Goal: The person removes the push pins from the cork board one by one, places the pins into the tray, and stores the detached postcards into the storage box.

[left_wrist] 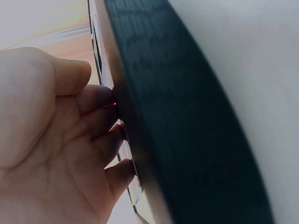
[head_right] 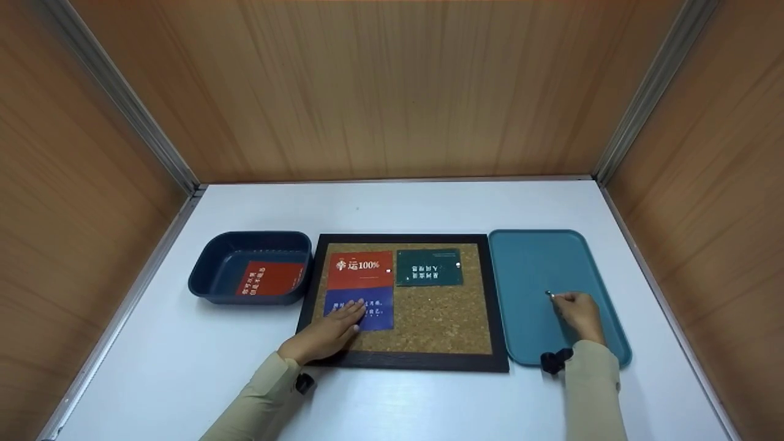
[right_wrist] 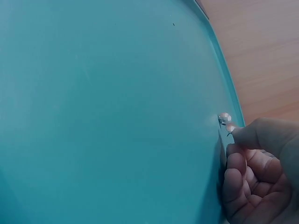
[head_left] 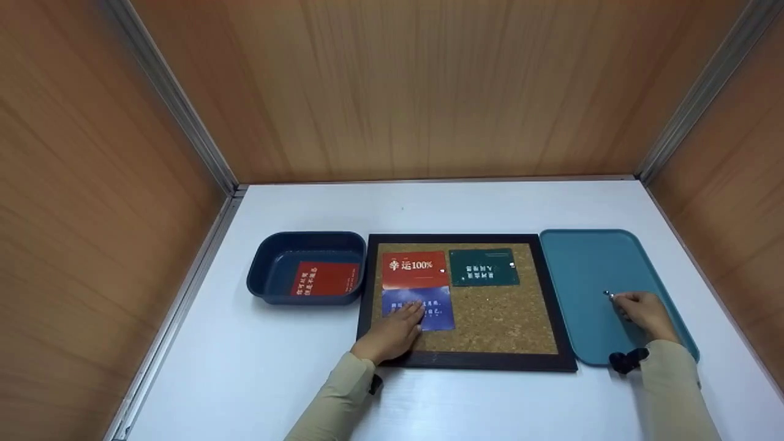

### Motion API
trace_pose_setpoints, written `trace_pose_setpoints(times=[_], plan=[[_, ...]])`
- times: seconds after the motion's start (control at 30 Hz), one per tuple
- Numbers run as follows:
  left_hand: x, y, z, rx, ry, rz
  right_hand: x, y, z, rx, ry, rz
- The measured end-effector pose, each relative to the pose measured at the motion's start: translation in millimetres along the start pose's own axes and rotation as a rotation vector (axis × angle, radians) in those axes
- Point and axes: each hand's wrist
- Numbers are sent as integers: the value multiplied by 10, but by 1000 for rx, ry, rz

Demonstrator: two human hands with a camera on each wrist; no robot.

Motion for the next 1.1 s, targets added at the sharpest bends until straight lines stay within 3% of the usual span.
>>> trace_pose_setpoints(times=[0.47,1.1], plan=[[-3,-8,-4,0,4,-12,0,-5,-4,11,8,-1],[15,5,13,9,-34,-18,6,-12,1,-8,91,84]])
Point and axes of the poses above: each hand's wrist, its own y-axis towards the middle knuckle, its own z-axis out of the palm, x = y × z, and after that the axes turned 8 degrees about x, right-handed
